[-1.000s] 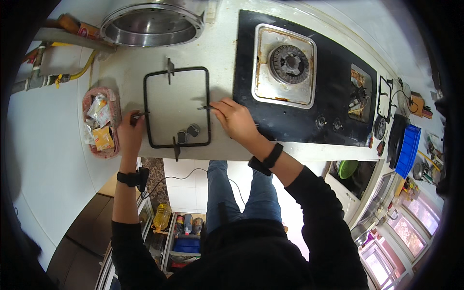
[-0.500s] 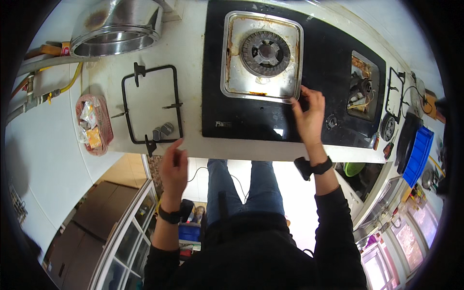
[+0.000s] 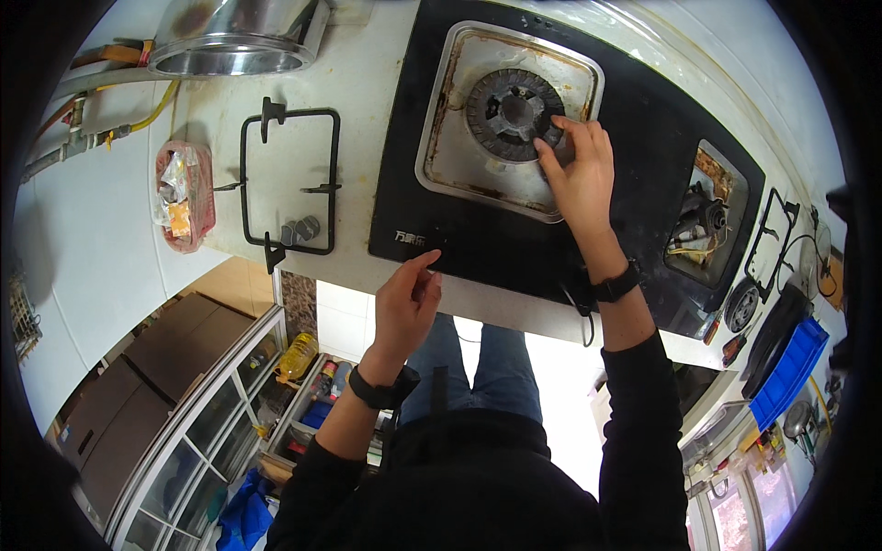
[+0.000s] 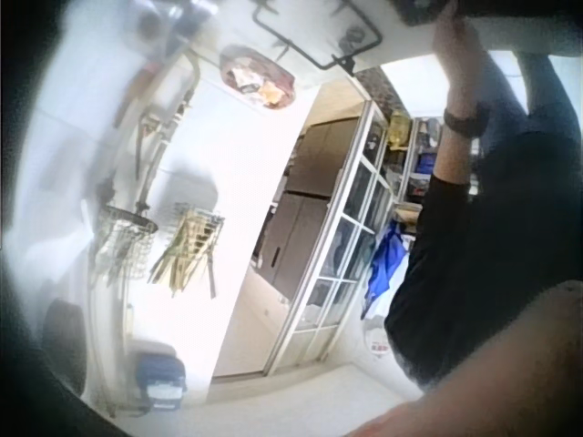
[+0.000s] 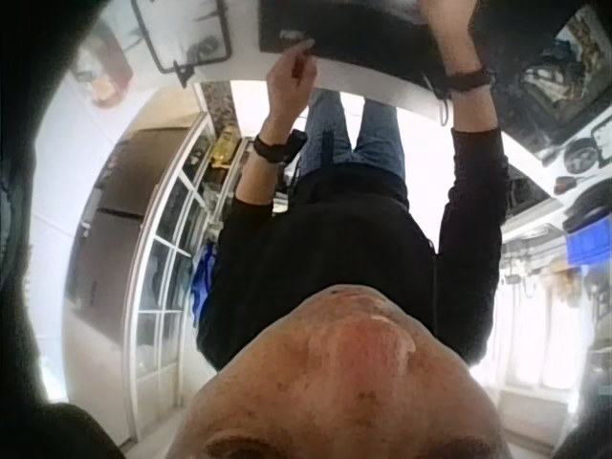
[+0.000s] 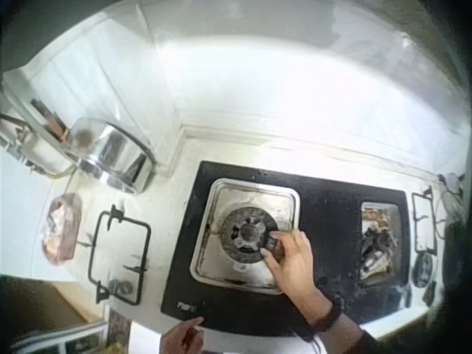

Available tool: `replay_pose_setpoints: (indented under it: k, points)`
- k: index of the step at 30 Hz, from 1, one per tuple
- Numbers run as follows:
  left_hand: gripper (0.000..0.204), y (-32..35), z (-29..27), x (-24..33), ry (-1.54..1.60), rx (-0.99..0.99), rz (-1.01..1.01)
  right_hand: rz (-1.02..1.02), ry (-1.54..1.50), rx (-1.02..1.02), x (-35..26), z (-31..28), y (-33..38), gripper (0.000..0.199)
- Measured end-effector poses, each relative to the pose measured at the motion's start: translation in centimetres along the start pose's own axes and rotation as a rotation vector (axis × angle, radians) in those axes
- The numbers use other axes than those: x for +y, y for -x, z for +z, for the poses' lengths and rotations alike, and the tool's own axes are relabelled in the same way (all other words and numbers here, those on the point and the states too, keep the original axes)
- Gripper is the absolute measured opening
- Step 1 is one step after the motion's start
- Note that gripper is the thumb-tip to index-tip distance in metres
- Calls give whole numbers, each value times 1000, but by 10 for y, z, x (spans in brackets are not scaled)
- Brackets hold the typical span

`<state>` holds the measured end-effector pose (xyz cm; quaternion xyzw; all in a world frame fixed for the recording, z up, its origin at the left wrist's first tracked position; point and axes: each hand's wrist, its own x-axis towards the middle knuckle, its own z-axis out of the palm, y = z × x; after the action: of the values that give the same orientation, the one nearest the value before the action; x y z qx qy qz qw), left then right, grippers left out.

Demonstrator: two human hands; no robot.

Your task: The person disassembles a gas stove by removing the burner grate, burner cap, and drip tray using a screwdriver. They then rinse the drip tray at the sink and place it in a blue bin. The person also opens a cabinet under the stove and retrieves a pot.

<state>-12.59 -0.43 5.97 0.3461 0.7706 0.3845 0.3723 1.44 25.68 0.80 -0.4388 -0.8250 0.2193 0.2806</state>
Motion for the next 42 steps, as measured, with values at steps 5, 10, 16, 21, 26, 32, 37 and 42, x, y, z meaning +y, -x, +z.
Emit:
replay_pose_setpoints:
  k: [5, 10, 16, 21, 26, 32, 37, 42]
  points:
    - [30, -6, -2, -7, -10, 16, 9, 10, 98, -67, -8, 14, -11, 45]
    - [30, -10, -13, -12, 30, 6, 11, -11, 165, -76, -17, 16, -22, 41]
    - [31, -16, -32, -23, 11, 6, 16, 14, 67, -19, -20, 22, -24, 38]
    - [31, -15, -47, -33, -27, -18, -15, 230, -320, 148, -24, 9, -26, 32]
    - [31, -5, -51, -37, 28, -52, -92, 81, -178, -31, -78, -4, 10, 36]
    - [32, 13, -57, -39, -23, -80, -2, -215, -161, -359, -169, 83, 22, 36]
    - [32, 31, -75, -56, 5, -17, 8, -265, -102, -375, -214, 154, -23, 39]
    - [29, 38, -95, -71, 62, 19, -120, -336, 175, -624, -221, 196, -43, 31]
